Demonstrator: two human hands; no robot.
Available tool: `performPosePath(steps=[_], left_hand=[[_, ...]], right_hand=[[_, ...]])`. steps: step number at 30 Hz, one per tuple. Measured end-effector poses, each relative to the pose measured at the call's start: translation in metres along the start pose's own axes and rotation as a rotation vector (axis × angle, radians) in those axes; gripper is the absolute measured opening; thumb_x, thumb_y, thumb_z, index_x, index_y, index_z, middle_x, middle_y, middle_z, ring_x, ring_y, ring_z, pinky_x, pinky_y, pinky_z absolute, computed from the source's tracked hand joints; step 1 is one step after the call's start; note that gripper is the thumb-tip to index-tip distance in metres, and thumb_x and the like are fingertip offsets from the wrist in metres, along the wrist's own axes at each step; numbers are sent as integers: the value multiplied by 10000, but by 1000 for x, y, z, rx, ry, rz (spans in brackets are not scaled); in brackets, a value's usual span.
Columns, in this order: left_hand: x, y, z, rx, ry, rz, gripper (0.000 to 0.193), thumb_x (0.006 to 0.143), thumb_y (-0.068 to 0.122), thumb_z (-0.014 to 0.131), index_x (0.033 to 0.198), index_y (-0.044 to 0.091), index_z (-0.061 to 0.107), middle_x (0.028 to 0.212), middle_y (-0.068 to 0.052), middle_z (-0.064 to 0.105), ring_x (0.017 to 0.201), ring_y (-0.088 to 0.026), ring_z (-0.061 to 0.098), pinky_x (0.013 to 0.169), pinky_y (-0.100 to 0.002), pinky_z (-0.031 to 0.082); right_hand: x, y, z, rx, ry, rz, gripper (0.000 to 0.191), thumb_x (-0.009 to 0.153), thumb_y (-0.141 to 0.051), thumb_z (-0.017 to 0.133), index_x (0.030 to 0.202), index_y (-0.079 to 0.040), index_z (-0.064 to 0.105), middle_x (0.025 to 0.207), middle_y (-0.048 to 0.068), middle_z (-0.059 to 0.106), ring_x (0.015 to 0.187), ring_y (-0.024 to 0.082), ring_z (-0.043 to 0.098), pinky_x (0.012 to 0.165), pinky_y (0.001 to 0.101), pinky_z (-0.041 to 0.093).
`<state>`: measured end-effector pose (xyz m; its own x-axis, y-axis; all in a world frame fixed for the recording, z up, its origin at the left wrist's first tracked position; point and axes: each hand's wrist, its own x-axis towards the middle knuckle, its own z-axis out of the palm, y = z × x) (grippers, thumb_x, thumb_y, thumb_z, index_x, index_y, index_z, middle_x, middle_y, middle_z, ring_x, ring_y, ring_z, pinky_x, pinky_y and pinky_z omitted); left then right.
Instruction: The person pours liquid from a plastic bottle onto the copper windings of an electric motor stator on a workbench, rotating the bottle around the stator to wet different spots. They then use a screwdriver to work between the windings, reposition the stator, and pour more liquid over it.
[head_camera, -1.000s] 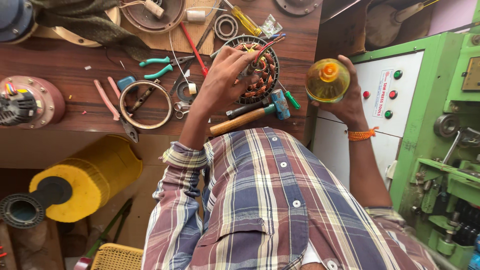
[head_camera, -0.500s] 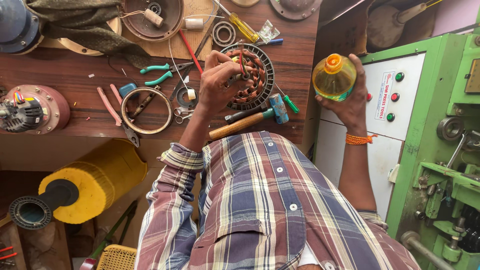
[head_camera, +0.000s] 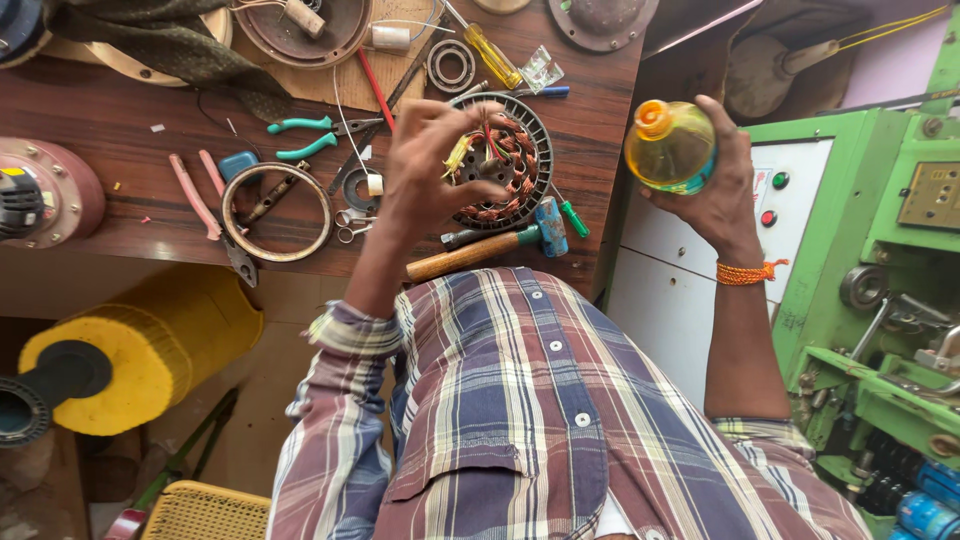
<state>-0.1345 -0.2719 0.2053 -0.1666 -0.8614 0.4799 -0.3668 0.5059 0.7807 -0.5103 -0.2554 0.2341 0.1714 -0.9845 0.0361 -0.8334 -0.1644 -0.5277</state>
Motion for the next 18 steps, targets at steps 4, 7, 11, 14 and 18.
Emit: performPosePath(steps=[4,7,11,14,18], left_hand=[[-37,-16,-34,-242,186,-215,764,983,734,562,1359,71,613,1020,-26,733,971,-123,640,852,-295,531],[-85,-29,-53,-187,256,-315,612,1077,622,521,1241,56,684,915,-50,676,828,-129,672,730,-271,526],[-151,-40,-46,-139,184,-372,376,1048,387,654,1101,21,724,879,-90,678,802,-192,665,726,-310,523],[-188,-44,-22,-106,185,-457,224,978,237,714,1017,17,736,850,-116,678,768,-240,667,692,-331,512],[-215,-49,2,-30,340,-542,146,1023,166,688,975,34,728,859,-101,706,780,-243,688,716,-348,526]], right_hand=[[29,-19,-8,-195,-91,-134,1086,643,-269,982,1589,-195,455,1430,80,573,1297,333,500,1078,525,397],[51,-38,-11,-319,-116,-273,982,738,-342,976,1586,-222,494,1473,53,574,1316,327,493,1115,576,330],[76,-66,-9,-511,-179,-374,949,726,-372,955,1560,-264,514,1500,55,544,1349,355,470,1122,635,278],[90,-86,1,-598,-227,-426,936,727,-356,931,1571,-293,533,1492,59,531,1368,348,466,1157,644,260],[100,-107,20,-641,-265,-470,892,761,-377,928,1562,-289,546,1481,71,526,1360,355,457,1172,641,251]])
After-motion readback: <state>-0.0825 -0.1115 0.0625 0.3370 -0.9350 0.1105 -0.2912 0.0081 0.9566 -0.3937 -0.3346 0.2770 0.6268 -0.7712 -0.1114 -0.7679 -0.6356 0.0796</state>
